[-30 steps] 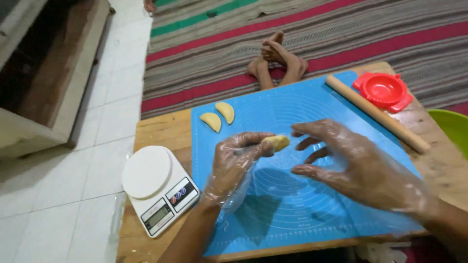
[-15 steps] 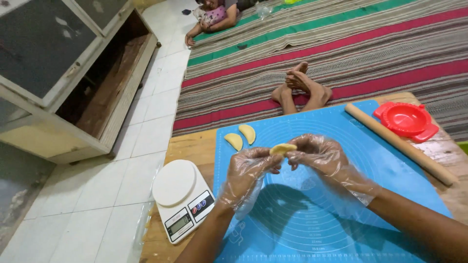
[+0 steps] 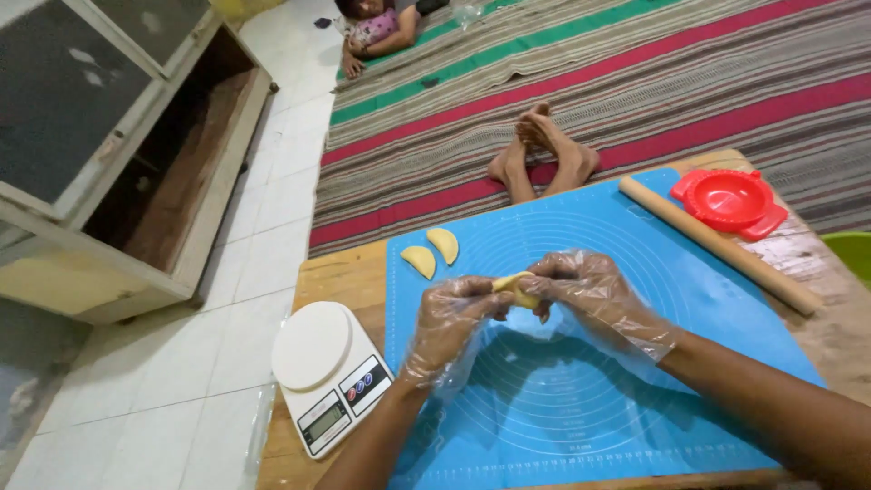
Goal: A person wearing plastic gloves weighs small portions of dough on a digital scale and shapes them into balls and discs on a silicone mat.
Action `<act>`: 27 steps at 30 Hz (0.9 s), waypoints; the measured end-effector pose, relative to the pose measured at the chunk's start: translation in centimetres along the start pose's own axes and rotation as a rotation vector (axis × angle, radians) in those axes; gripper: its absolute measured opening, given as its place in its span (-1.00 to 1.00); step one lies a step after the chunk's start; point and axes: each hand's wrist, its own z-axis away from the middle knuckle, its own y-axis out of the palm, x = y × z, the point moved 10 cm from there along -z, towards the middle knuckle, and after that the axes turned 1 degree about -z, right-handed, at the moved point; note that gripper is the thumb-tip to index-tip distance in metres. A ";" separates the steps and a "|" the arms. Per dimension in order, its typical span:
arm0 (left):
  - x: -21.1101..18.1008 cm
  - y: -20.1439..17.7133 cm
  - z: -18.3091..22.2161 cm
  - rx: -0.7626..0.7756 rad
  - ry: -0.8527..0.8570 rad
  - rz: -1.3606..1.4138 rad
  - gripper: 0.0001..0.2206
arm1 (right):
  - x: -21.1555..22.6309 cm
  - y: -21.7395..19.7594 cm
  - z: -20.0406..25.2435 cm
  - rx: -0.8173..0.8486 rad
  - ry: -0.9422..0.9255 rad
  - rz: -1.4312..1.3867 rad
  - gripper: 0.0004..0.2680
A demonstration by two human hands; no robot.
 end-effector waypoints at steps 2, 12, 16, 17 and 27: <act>0.9 0.0 -0.1 -0.034 -0.057 0.095 -0.73 | 0.9 0.0 -0.1 -0.018 -0.001 0.024 -0.90; 0.8 -1.6 0.6 -0.121 -0.093 -0.024 -0.77 | -0.3 2.1 1.3 0.082 0.121 0.404 -0.79; 1.1 -1.6 0.7 -0.110 0.031 0.000 -0.76 | -0.2 2.4 2.2 0.029 0.134 0.300 -0.80; 1.1 -1.8 0.6 -0.113 0.031 0.003 -0.76 | -0.6 2.1 2.0 0.032 0.136 0.304 -0.80; 0.0 -1.1 1.3 -0.034 -0.166 -0.039 -0.69 | -0.9 1.3 1.4 0.008 0.054 0.298 -0.61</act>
